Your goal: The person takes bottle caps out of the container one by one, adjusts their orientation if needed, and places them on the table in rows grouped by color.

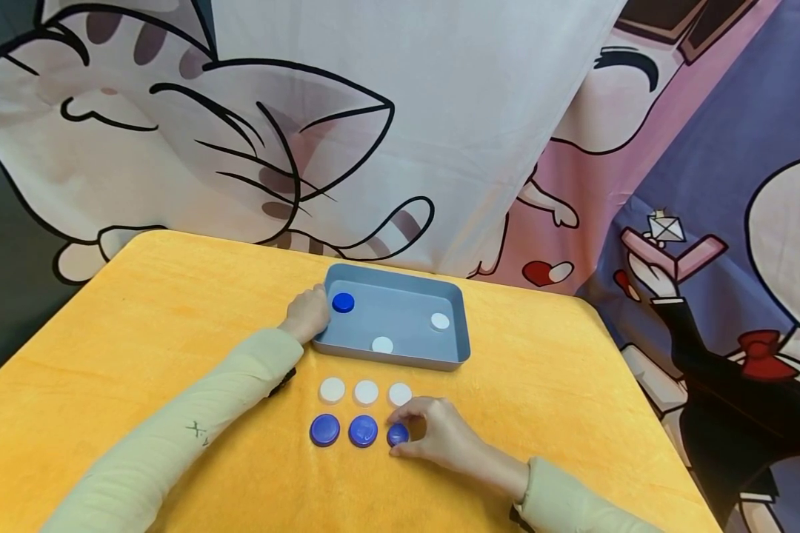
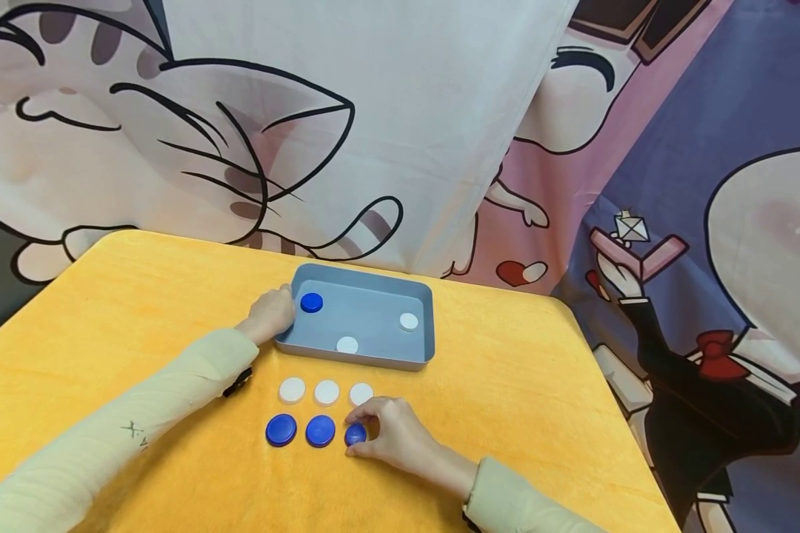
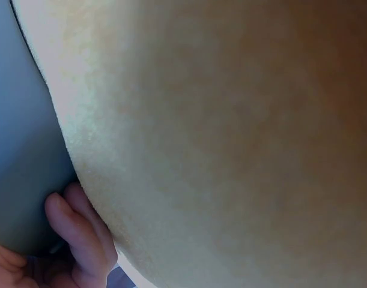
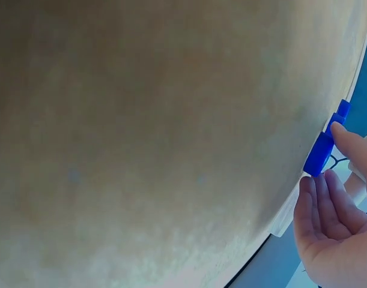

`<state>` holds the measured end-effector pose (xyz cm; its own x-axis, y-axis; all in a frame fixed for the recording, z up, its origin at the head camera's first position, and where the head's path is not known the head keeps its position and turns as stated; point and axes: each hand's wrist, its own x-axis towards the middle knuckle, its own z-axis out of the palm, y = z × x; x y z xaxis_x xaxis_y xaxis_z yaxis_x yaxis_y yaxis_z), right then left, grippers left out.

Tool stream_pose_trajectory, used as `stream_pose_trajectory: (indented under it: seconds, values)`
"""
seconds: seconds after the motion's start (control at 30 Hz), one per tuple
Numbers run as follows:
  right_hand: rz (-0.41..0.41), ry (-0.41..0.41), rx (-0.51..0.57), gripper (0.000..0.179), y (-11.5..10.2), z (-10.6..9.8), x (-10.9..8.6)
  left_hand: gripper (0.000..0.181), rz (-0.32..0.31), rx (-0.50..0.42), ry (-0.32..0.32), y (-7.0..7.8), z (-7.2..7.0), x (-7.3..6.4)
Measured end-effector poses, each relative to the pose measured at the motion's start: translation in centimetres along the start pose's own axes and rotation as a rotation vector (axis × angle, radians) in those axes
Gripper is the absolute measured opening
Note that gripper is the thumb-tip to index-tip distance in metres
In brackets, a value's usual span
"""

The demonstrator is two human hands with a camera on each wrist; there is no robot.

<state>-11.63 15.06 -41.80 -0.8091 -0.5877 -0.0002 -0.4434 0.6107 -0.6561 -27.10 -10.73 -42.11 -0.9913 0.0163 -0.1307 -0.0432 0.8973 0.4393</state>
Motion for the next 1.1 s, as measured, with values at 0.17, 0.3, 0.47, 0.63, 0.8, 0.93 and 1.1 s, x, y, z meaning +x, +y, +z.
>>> stream_pose_trajectory:
  seconds: [0.17, 0.3, 0.47, 0.63, 0.8, 0.93, 1.1]
  values:
    - [-0.006, 0.019, -0.003, 0.033, 0.1, -0.2, 0.0, 0.029, -0.003, -0.003, 0.001, 0.0, 0.0, -0.1]
    - [-0.013, 0.053, 0.018, 0.031, 0.0, -0.5, 0.1, 0.028, 0.001, -0.005, 0.002, 0.0, 0.0, -0.1]
    - [0.001, 0.072, 0.092, 0.027, 0.0, -0.9, 0.3, 0.028, 0.004, -0.010, 0.001, -0.1, -0.1, -0.1]
    - [0.024, 0.080, 0.132, 0.028, 0.0, -1.3, 0.7, 0.028, 0.003, -0.009, -0.007, 0.0, -0.1, 0.0]
    - [0.003, 0.094, 0.179, 0.029, -0.2, -2.1, 1.3, 0.029, -0.003, -0.011, -0.008, 0.0, 0.0, 0.0]
    - [0.008, 0.108, 0.206, 0.030, -0.3, -3.0, 2.0, 0.029, -0.003, -0.013, -0.004, 0.0, -0.1, 0.0]
    - [0.007, 0.131, 0.239, 0.031, -0.3, -4.1, 3.0, 0.030, -0.002, -0.009, 0.000, 0.0, -0.1, -0.1]
